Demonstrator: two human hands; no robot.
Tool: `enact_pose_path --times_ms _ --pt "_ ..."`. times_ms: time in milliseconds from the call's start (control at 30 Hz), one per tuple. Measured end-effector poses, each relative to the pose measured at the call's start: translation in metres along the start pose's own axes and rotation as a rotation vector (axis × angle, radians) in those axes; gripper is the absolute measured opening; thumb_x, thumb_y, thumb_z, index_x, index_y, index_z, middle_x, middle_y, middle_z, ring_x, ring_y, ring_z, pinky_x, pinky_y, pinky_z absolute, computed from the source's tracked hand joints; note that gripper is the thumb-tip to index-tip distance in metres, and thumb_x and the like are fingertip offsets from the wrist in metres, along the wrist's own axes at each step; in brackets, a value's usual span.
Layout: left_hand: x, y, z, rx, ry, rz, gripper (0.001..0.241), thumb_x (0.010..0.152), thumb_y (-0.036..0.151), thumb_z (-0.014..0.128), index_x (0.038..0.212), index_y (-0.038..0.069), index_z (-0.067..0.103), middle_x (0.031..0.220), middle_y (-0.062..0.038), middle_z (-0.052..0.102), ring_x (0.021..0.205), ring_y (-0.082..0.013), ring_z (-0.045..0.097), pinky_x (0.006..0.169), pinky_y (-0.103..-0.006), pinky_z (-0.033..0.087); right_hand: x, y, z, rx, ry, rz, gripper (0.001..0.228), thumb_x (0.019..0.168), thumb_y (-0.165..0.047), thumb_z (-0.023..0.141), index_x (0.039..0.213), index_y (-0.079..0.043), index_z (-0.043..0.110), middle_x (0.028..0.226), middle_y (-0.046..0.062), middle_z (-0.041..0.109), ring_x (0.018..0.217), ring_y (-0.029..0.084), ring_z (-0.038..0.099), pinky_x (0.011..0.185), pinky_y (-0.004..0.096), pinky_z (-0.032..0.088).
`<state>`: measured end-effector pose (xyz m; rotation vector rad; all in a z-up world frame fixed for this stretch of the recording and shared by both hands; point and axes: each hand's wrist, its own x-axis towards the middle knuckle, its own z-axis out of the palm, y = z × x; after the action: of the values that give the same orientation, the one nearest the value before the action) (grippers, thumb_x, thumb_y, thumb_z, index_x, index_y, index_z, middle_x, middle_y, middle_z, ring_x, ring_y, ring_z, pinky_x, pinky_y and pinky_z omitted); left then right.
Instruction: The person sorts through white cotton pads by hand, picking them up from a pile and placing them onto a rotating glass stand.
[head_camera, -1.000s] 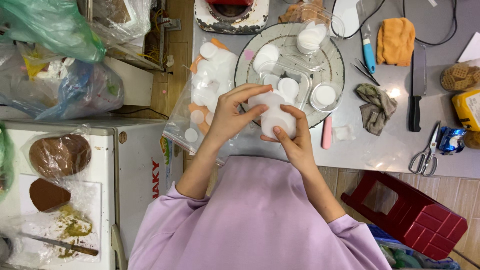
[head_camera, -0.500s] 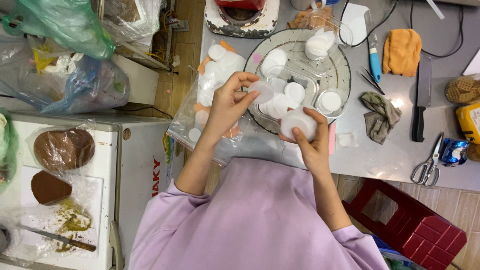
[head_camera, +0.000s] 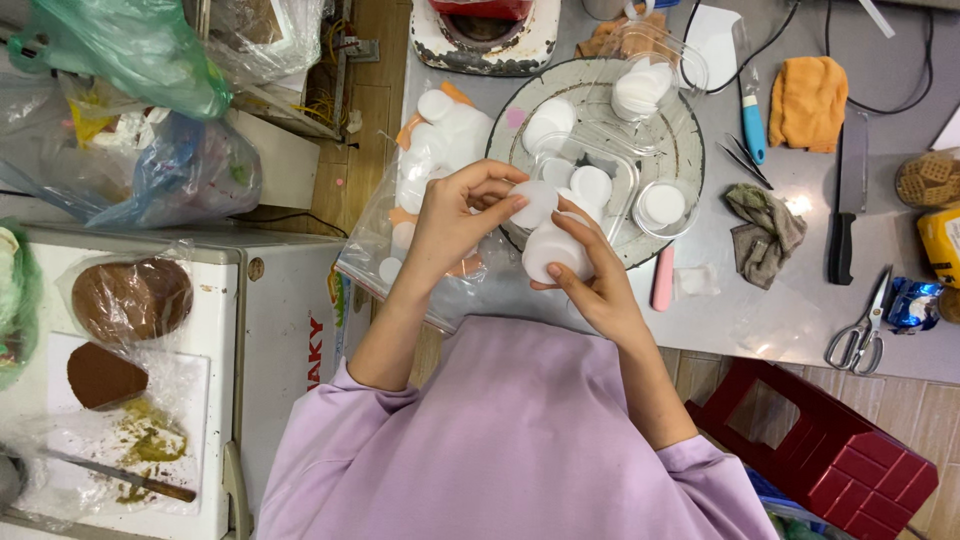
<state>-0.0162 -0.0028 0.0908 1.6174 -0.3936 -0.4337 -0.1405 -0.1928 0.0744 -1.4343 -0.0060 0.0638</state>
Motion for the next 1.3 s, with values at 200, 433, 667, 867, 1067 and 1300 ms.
enact_pose_path --times_ms 200,433,667,867,1067,1300 --pt "-0.002 0.005 0.001 0.047 0.026 -0.001 0.024 0.092 0.008 0.078 0.115 0.002 0.071 0.094 -0.005 0.08 0.085 -0.0085 0.076 0.076 -0.0225 0.06 -0.002 0.004 -0.001 -0.021 -0.006 0.05 0.055 0.099 0.0 0.062 0.151 -0.001 0.045 0.161 0.017 0.034 0.136 0.031 0.053 0.092 0.041 0.063" --pt "0.0 -0.011 0.001 0.033 0.038 0.027 0.023 0.093 0.008 0.078 0.114 0.003 0.072 0.098 -0.007 0.08 0.088 -0.0097 0.076 0.077 -0.0237 0.06 -0.004 0.007 -0.003 -0.024 0.021 0.084 0.059 0.098 -0.001 0.063 0.153 -0.002 0.043 0.16 0.017 0.037 0.133 0.03 0.056 0.089 0.039 0.064" --pt "0.068 -0.072 -0.034 0.201 0.129 0.023 0.024 0.088 0.007 0.079 0.111 0.003 0.074 0.094 -0.003 0.079 0.085 -0.0106 0.075 0.074 -0.0247 0.058 -0.011 -0.001 -0.007 -0.008 0.016 0.044 0.06 0.098 0.0 0.062 0.155 -0.003 0.041 0.165 0.013 0.033 0.139 0.028 0.05 0.089 0.04 0.067" --pt "0.109 -0.106 -0.007 0.307 -0.014 0.051 0.021 0.083 0.004 0.079 0.103 0.004 0.073 0.086 -0.007 0.078 0.077 -0.0136 0.074 0.072 -0.0271 0.057 -0.019 0.007 -0.015 0.009 0.075 0.064 0.059 0.098 0.0 0.061 0.154 -0.003 0.042 0.164 0.014 0.034 0.14 0.029 0.049 0.09 0.04 0.068" --pt "0.133 -0.121 0.006 0.5 -0.083 0.122 0.018 0.08 0.004 0.08 0.097 0.005 0.072 0.083 -0.009 0.075 0.075 -0.0201 0.074 0.068 -0.032 0.057 -0.025 0.015 -0.02 -0.153 0.095 -0.001 0.06 0.099 -0.002 0.064 0.155 -0.002 0.044 0.163 0.017 0.041 0.144 0.029 0.046 0.108 0.038 0.055" --pt "0.132 -0.124 0.015 0.546 -0.013 0.085 0.031 0.076 0.004 0.079 0.102 0.007 0.063 0.094 -0.007 0.058 0.08 -0.0243 0.065 0.074 -0.037 0.054 -0.024 0.016 -0.02 -0.045 0.118 0.105 0.059 0.095 -0.006 0.063 0.151 -0.004 0.044 0.161 0.015 0.04 0.139 0.027 0.049 0.099 0.037 0.063"
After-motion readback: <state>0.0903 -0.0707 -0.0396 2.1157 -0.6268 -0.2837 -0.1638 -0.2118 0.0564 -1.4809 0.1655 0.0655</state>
